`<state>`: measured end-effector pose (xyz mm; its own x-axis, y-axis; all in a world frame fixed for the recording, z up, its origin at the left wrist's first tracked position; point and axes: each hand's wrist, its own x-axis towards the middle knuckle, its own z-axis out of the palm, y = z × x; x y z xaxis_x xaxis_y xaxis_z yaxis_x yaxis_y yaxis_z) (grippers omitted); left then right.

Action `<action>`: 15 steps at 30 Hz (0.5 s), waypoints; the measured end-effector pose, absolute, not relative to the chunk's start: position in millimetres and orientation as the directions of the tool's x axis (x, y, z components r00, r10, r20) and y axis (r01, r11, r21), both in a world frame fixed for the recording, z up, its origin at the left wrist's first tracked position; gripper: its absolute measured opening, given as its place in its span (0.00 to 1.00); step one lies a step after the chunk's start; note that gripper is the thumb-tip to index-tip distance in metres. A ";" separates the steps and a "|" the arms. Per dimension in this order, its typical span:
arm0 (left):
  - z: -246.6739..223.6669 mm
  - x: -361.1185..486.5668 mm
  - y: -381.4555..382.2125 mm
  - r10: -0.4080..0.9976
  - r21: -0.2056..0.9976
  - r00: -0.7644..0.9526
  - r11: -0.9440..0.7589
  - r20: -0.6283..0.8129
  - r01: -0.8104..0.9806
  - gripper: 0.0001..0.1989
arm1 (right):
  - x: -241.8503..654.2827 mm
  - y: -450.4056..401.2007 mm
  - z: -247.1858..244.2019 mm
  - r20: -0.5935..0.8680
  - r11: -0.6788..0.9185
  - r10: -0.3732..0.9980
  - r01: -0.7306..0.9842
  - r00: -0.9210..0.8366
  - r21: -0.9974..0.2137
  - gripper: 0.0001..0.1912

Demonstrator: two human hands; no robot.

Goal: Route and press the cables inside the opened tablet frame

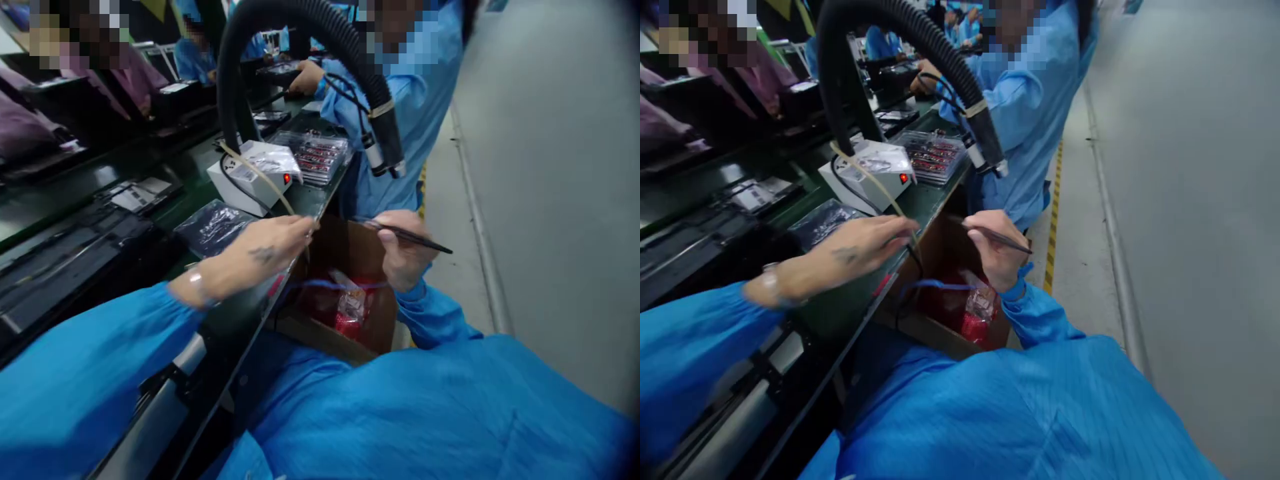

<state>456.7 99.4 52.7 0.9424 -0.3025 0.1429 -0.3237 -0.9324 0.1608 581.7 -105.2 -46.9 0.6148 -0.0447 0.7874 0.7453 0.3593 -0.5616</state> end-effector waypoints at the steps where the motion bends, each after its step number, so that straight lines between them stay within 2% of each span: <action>1: 43.7 488.8 79.9 -0.274 0.359 0.940 -0.873 0.202 -0.331 0.20 | 591.1 -116.0 -49.3 0.745 0.331 -0.149 0.743 0.650 -0.582 0.04; 2: 34.7 517.2 60.9 -0.218 0.575 0.955 -0.763 0.202 -0.295 0.25 | 600.8 -124.3 -51.4 0.658 0.367 -0.219 0.686 0.720 -0.629 0.05; 3: 26.3 541.4 43.3 -0.142 0.785 0.978 -0.583 0.153 -0.207 0.29 | 610.5 -130.0 -53.1 0.536 0.460 -0.238 0.580 0.810 -0.672 0.06; 4: 19.0 561.0 27.7 -0.091 0.925 0.993 -0.366 0.070 -0.098 0.32 | 619.9 -133.3 -54.6 0.402 0.579 -0.204 0.442 0.892 -0.685 0.08; 5: 13.3 576.1 14.4 -0.068 0.979 0.998 -0.201 0.005 -0.018 0.32 | 628.8 -134.5 -55.9 0.283 0.688 -0.133 0.294 0.950 -0.664 0.09; 6: 9.4 586.9 3.8 -0.061 0.998 0.997 -0.058 -0.044 0.041 0.32 | 636.9 -134.0 -57.2 0.190 0.767 -0.048 0.158 0.981 -0.622 0.09; 8: 7.1 596.5 -9.8 -0.066 0.989 0.995 0.123 -0.074 0.082 0.31 | 650.7 -129.5 -60.4 0.077 0.846 0.080 -0.027 0.994 -0.533 0.09; 10: 11.2 591.0 -13.5 -0.069 0.967 0.995 0.241 -0.071 0.085 0.31 | 661.6 -123.0 -64.8 0.041 0.869 0.114 -0.080 0.993 -0.488 0.09; 12: 20.1 570.4 -8.0 -0.070 0.958 0.996 0.276 -0.064 0.081 0.31 | 670.9 -117.9 -70.3 0.061 0.868 0.103 -0.060 0.993 -0.492 0.09; 15: 39.1 512.5 18.4 -0.055 0.988 0.998 0.153 -0.010 0.019 0.31 | 678.8 -117.4 -77.6 0.131 0.853 0.098 -0.015 0.987 -0.522 0.11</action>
<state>512.5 18.4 39.1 0.9984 -0.0551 -0.0105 0.0188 0.1525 0.9881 678.8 -117.4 -77.6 0.9866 0.0976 0.1305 -0.0153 0.8529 -0.5218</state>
